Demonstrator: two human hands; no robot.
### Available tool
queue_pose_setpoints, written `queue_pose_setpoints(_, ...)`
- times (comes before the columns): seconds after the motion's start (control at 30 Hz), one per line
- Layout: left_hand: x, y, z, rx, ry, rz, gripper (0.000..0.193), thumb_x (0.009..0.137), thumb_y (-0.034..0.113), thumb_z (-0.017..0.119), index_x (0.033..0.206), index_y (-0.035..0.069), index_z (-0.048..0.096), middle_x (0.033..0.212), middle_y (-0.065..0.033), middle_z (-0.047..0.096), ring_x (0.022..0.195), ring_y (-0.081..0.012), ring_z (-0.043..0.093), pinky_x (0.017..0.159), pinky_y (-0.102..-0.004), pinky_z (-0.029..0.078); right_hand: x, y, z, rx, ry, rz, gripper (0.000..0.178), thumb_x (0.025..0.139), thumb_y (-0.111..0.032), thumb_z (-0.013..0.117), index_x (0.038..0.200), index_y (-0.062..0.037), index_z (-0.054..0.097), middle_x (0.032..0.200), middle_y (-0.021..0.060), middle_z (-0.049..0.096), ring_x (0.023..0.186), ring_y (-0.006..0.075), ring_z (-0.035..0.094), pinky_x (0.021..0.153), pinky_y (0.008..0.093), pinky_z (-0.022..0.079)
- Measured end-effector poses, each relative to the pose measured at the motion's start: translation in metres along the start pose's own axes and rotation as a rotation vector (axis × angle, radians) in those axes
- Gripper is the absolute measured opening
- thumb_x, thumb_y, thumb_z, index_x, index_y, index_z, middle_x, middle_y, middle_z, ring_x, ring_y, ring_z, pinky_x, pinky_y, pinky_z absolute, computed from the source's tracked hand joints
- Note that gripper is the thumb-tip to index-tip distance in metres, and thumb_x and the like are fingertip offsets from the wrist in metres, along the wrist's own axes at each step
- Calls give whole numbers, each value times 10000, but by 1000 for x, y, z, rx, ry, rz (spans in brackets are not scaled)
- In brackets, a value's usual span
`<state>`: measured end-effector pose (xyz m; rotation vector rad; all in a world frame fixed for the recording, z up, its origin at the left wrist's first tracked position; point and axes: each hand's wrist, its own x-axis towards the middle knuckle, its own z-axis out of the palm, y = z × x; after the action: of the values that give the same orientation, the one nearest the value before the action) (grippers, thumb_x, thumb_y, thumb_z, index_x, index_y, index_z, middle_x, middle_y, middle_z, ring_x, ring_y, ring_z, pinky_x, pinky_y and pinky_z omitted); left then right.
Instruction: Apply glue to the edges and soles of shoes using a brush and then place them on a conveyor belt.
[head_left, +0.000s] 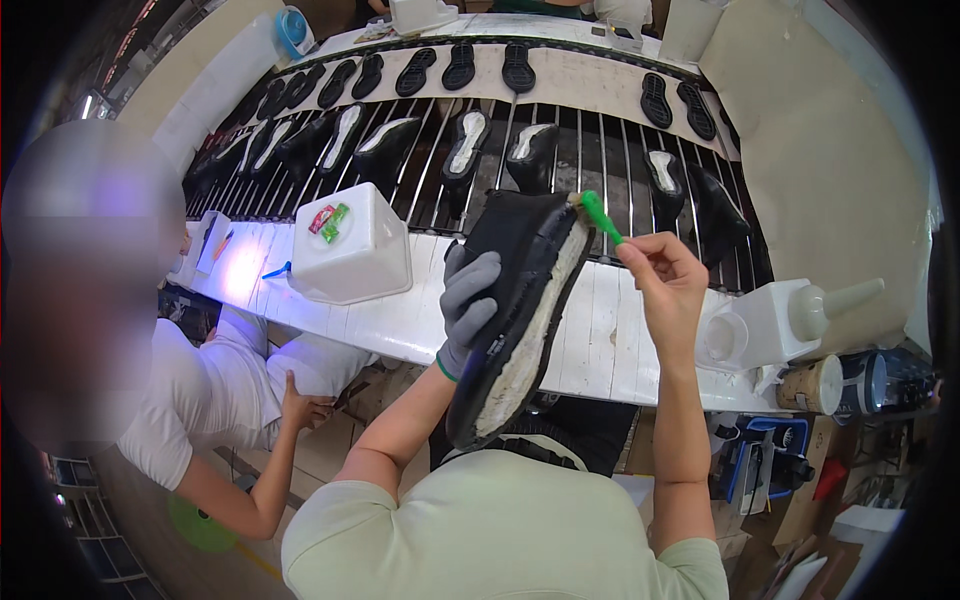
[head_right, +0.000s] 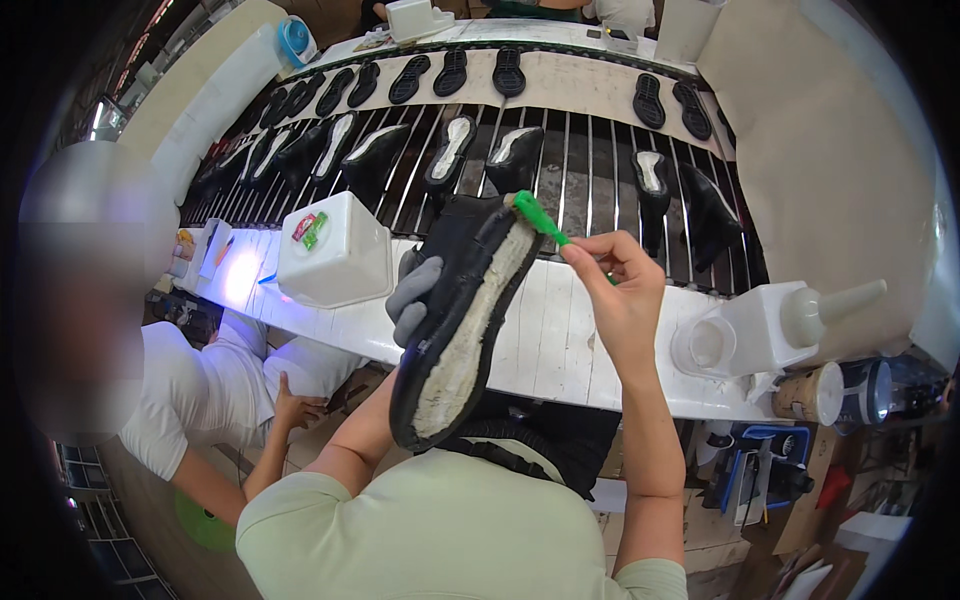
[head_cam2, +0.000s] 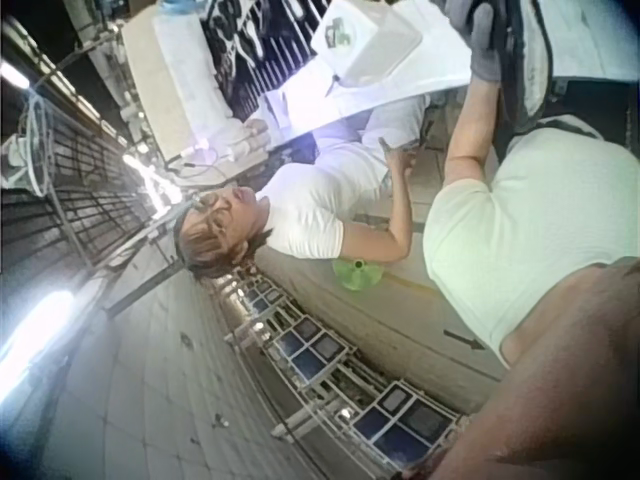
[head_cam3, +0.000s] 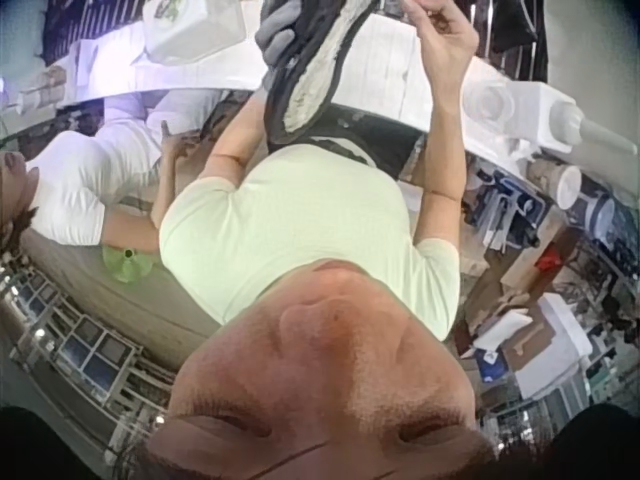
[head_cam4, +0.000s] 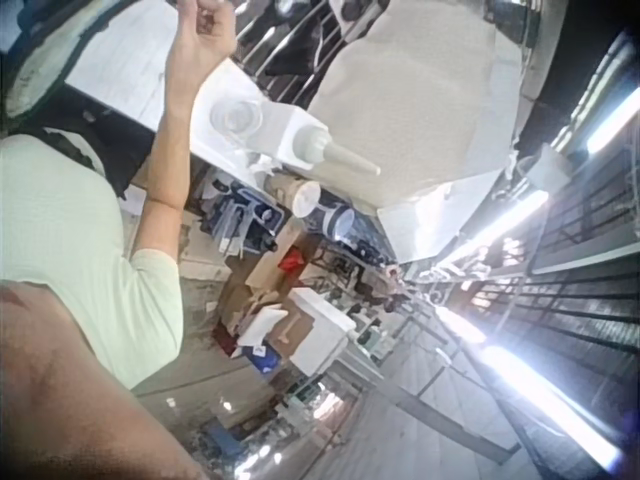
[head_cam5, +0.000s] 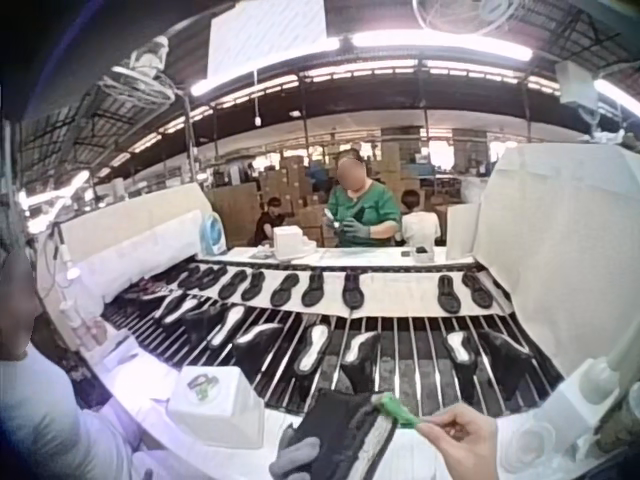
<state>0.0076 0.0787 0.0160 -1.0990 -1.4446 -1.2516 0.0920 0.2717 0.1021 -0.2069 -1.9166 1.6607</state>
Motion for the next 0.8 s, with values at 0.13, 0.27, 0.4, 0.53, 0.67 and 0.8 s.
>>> queue_pose_setpoints(0.13,-2,-3,-5,-29,-55,-1,482,811,166,700,1198,159,413,1214,-146,473,1131,-336,548,1096,-557,264,-17,3,6,15,-85,13,55,827,1,699,818,27,652,746,-4,593,628,26,482,543,170,350)
queue_pose_setpoints(0.27,-8,-13,-1,-6,-76,-38,475,814,172,692,1204,156,421,1215,-143,477,1147,-327,538,1095,-556,264,-45,-16,10,-38,-268,-7,114,776,-23,753,777,21,649,748,48,626,642,87,563,554,209,420)
queue_pose_setpoints(0.4,-15,-22,-1,-27,-84,-49,497,805,184,700,1219,138,430,1223,-158,496,1152,-332,533,1092,-561,262,-64,-34,16,-214,-323,-153,149,747,-38,778,770,19,642,756,72,625,625,130,602,508,249,459)
queue_pose_setpoints(0.53,-17,-17,4,43,-94,-106,538,764,124,725,1216,109,433,1198,-161,514,1120,-334,538,1062,-574,300,-83,-40,16,-299,-505,-224,140,743,-93,781,761,-27,659,741,52,619,537,160,576,466,253,442)
queue_pose_setpoints(0.67,-25,-16,-9,111,-157,-169,559,736,91,738,1225,70,469,1154,-154,541,1072,-343,540,998,-497,386,-82,-38,13,-127,-641,-110,125,710,-32,784,780,-11,683,784,74,666,601,128,599,529,204,446)
queue_pose_setpoints(0.8,-22,-4,-1,-69,-499,-311,497,756,144,738,1218,79,567,1207,-111,584,1155,-288,543,1016,-374,421,-86,-11,-27,-222,23,186,144,830,32,637,969,-6,631,821,33,625,700,90,561,629,222,453)
